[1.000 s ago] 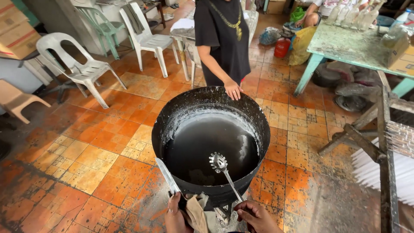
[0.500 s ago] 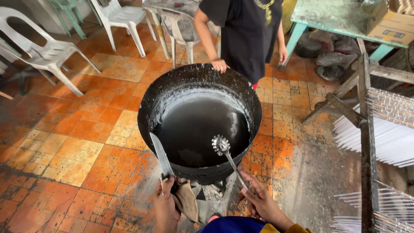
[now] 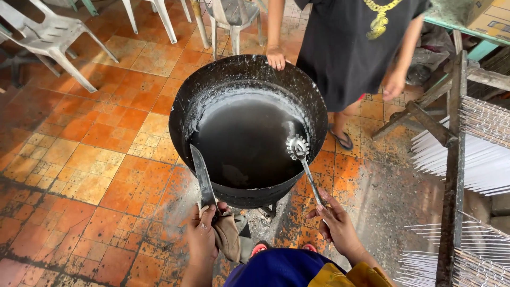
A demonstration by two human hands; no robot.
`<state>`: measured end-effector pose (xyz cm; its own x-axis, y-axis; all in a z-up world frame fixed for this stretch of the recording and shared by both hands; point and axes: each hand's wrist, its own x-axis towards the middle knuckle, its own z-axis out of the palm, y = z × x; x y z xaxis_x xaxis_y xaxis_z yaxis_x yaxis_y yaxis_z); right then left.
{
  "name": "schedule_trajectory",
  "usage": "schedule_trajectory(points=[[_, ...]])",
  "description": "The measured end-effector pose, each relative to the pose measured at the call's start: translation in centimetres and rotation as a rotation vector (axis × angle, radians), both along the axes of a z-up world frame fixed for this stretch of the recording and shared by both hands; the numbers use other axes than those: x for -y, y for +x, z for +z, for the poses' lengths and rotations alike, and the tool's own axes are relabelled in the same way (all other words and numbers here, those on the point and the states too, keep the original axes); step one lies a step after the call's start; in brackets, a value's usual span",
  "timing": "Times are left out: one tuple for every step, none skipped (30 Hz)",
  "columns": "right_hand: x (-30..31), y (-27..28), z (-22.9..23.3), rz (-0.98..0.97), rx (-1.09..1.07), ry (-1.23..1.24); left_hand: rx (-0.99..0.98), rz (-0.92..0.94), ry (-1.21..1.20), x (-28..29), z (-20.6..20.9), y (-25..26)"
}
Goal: Scraping the interior of a large pot to remove residue and stirring the liquid contents using a knife and a skimmer.
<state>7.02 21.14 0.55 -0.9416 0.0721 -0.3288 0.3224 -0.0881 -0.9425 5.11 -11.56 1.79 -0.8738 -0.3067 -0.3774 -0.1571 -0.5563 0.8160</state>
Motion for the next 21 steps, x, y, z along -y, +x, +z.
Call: schedule_trajectory(points=[[0.1,0.0,-0.1,0.006,-0.002,-0.002,-0.024,-0.003,0.026,0.0,0.0,0.2],[0.2,-0.3,-0.1,0.014,-0.007,-0.005,-0.051,-0.003,0.052,0.1,0.0,0.2],[0.4,-0.5,0.1,0.022,-0.008,-0.005,-0.052,0.004,0.052,0.4,-0.4,0.1],[0.6,-0.5,0.2,0.031,0.008,-0.025,-0.023,0.027,0.044,0.7,-1.0,0.3],[0.9,-0.5,0.3,0.04,0.024,-0.044,0.006,0.049,0.036,1.1,-1.5,0.5],[1.0,-0.6,0.3,0.053,0.028,-0.044,0.01,0.061,0.036,1.3,-1.7,0.6],[1.1,-0.6,0.3,0.061,0.049,-0.024,-0.005,0.081,0.052,1.6,-2.0,0.8],[1.3,-0.7,0.2,0.074,0.069,-0.004,-0.021,0.104,0.069,1.9,-2.3,1.1],[1.5,-0.6,0.3,0.091,0.073,-0.002,-0.017,0.121,0.07,2.1,-2.5,1.5],[1.7,-0.7,0.5,0.101,0.087,-0.005,-0.015,0.16,0.092,2.2,-2.6,1.8],[1.9,-0.9,0.7,0.111,0.1,-0.008,-0.014,0.199,0.113,2.3,-2.6,2.0],[1.9,-1.1,0.4,0.125,0.102,-0.008,-0.013,0.213,0.112,2.4,-2.4,2.4],[1.9,-1.3,0.2,0.14,0.103,-0.006,-0.004,0.254,0.13,2.4,-2.2,2.7],[1.9,-1.3,0.0,0.153,0.109,-0.004,0.01,0.294,0.147,2.4,-2.0,3.2],[2.0,-1.3,0.3,0.166,0.115,-0.005,0.015,0.307,0.145,2.4,-2.1,3.8],[2.0,-1.5,0.5,0.2,0.148,0.016,0.028,0.316,0.117,2.3,-2.4,4.2],[2.1,-1.7,0.7,0.234,0.18,0.038,0.042,0.324,0.089,2.2,-2.6,4.7],[2.1,-1.8,0.7,0.252,0.181,0.043,0.043,0.342,0.092,1.9,-2.0,5.2],[2.1,-1.9,0.7,0.297,0.181,0.038,0.077,0.37,0.11,1.5,-1.4,5.8],[2.1,-2.2,0.7,0.345,0.176,0.036,0.106,0.4,0.133,1.0,-0.9,6.3],[2.0,-3.0,0.4,0.366,0.172,0.045,0.102,0.422,0.141,0.7,-1.2,6.5]])
